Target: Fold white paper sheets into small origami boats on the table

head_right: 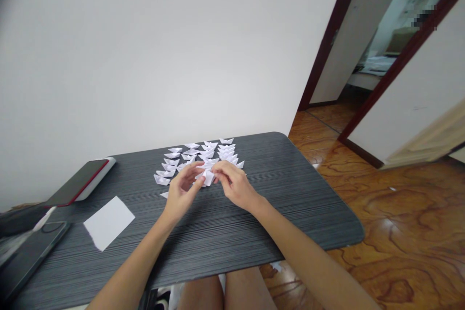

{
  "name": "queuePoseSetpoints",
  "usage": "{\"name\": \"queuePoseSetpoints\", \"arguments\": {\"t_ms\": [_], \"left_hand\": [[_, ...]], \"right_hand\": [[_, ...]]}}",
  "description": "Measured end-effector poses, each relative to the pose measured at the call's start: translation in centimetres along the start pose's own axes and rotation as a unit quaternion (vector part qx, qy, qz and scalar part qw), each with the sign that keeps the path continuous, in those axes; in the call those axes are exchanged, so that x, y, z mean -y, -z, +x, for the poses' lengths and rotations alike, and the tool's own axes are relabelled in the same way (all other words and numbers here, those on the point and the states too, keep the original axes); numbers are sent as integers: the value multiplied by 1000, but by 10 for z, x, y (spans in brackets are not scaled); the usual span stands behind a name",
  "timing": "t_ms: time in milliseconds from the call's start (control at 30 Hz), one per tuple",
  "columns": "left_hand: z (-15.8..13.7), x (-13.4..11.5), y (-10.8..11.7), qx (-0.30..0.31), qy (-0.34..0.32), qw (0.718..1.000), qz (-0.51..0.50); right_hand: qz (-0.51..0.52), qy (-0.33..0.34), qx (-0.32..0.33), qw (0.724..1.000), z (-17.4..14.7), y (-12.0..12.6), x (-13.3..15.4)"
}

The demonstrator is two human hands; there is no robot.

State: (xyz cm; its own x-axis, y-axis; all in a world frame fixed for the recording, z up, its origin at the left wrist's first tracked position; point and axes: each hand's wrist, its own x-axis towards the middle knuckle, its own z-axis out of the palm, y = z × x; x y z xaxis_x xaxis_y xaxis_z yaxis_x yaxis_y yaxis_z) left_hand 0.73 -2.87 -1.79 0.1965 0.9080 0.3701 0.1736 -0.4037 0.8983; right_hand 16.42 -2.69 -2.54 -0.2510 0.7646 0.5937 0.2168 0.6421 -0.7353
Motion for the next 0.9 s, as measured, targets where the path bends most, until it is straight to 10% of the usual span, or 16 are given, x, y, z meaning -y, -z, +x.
{"name": "queuePoseSetpoints", "arguments": {"t_ms": [900], "left_hand": [[5,7,-1,61,106,979,-161]], "right_hand": [[-100,84,66,989,2,4,-4]]}}
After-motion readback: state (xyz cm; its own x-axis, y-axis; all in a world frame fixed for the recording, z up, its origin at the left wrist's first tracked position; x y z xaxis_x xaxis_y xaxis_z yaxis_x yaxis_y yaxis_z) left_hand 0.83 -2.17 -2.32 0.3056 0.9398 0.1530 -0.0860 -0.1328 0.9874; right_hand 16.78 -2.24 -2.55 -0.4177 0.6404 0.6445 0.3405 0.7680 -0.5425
